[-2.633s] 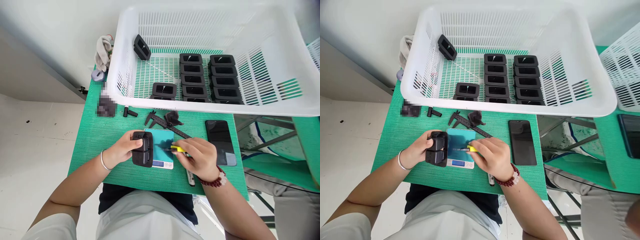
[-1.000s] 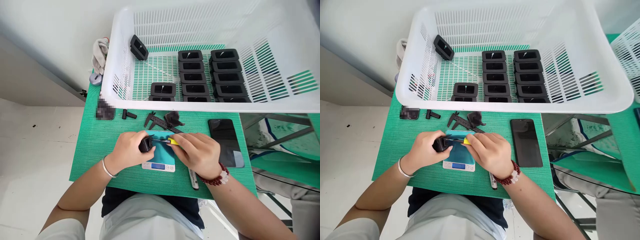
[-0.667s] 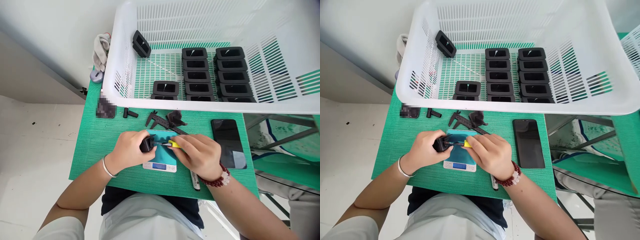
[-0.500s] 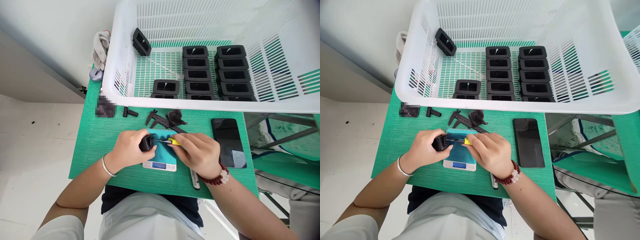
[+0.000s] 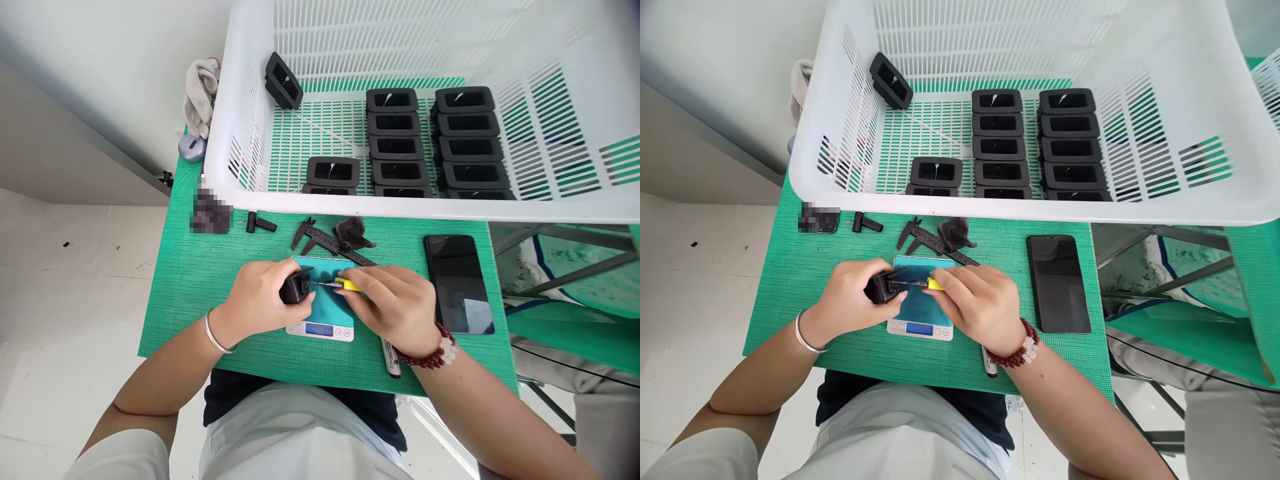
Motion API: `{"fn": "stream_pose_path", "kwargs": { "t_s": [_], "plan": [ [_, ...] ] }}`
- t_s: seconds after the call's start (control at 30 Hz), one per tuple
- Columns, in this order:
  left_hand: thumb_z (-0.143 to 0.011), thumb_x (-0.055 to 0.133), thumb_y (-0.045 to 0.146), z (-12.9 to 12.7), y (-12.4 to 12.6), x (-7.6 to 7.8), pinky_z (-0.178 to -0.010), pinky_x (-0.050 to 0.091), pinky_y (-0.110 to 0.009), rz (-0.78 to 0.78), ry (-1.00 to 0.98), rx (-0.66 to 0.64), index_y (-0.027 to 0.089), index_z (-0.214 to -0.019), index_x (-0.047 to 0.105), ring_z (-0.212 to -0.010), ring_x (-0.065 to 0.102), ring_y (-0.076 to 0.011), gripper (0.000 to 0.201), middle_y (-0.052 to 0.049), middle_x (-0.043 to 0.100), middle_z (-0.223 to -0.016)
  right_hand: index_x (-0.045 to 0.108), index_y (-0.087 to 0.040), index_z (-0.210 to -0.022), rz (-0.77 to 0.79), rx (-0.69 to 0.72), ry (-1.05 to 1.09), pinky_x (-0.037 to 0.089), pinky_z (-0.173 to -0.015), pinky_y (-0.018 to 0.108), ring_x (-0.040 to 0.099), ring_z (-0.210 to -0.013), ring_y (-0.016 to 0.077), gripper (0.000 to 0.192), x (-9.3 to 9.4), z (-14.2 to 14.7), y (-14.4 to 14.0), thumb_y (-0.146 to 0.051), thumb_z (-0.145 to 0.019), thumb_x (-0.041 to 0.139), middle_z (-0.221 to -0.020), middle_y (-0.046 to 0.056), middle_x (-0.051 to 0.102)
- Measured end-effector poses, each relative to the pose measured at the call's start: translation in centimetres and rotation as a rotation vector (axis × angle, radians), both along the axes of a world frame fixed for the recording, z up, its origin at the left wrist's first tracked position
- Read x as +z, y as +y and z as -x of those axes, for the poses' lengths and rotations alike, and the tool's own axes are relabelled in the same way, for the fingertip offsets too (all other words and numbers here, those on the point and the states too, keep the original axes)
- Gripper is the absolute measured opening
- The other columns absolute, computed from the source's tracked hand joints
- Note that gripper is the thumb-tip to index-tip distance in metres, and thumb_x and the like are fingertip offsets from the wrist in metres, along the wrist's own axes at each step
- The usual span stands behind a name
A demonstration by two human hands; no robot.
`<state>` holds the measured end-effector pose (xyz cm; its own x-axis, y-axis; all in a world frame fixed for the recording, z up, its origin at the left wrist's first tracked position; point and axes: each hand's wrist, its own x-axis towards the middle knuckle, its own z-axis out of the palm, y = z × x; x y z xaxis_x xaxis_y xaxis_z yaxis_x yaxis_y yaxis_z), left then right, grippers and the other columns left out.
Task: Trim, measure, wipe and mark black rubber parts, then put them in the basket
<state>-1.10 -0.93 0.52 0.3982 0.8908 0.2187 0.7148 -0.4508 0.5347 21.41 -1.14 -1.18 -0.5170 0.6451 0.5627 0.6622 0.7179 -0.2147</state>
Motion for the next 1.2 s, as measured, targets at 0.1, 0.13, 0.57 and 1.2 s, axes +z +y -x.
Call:
{"fn": "stream_pose_path", "kwargs": {
  "t_s": [0.1, 0.13, 0.57, 1.2],
  "plan": [
    [-0.073, 0.066, 0.03, 0.01, -0.05, 0.09, -0.049, 0.039, -0.025, 0.009, -0.019, -0.01, 0.019, -0.073, 0.056, -0.05, 0.054, -0.0123, 0.015, 0.003, 0.06, -0.056, 0.063, -0.016, -0.096, -0.008, 0.024, 0.018, 0.044, -0.058, 0.026, 0.064, -0.064, 0.0131, 0.01, -0.06, -0.04, -0.05, -0.023, -0.09, 0.063, -0.078, 0.004, 0.074],
    [-0.072, 0.065, 0.029, 0.02, -0.06, 0.13, -0.049, 0.039, -0.025, 0.013, -0.02, -0.019, 0.019, -0.072, 0.056, -0.05, 0.054, -0.0121, 0.014, 0.003, 0.06, -0.056, 0.063, -0.016, -0.096, -0.007, 0.049, 0.025, 0.044, -0.059, 0.026, 0.064, -0.064, 0.0131, 0.01, -0.08, -0.04, -0.07, -0.024, -0.091, 0.063, -0.078, 0.003, 0.074],
    [-0.077, 0.063, 0.032, 0.02, -0.15, -0.04, -0.047, 0.037, -0.027, -0.074, 0.13, 0.066, 0.019, -0.073, 0.057, -0.049, 0.057, -0.0146, 0.015, 0.001, 0.061, -0.054, 0.064, -0.016, -0.093, -0.07, -0.05, -0.062, 0.043, -0.056, 0.027, 0.061, -0.059, 0.0109, 0.009, 0.17, 0.15, -0.14, -0.025, -0.091, 0.063, -0.074, 0.002, 0.073],
    [-0.077, 0.061, 0.026, 0.01, -0.59, -0.51, -0.046, 0.028, -0.031, -0.265, 0.364, 0.096, 0.02, -0.067, 0.052, -0.047, 0.053, -0.0157, 0.016, 0.001, 0.055, -0.05, 0.067, -0.016, -0.094, -0.118, -0.077, -0.118, 0.041, -0.056, 0.027, 0.061, -0.062, 0.012, 0.011, -0.11, 0.3, -0.25, -0.025, -0.088, 0.067, -0.074, 0.001, 0.071]
  ]
}}
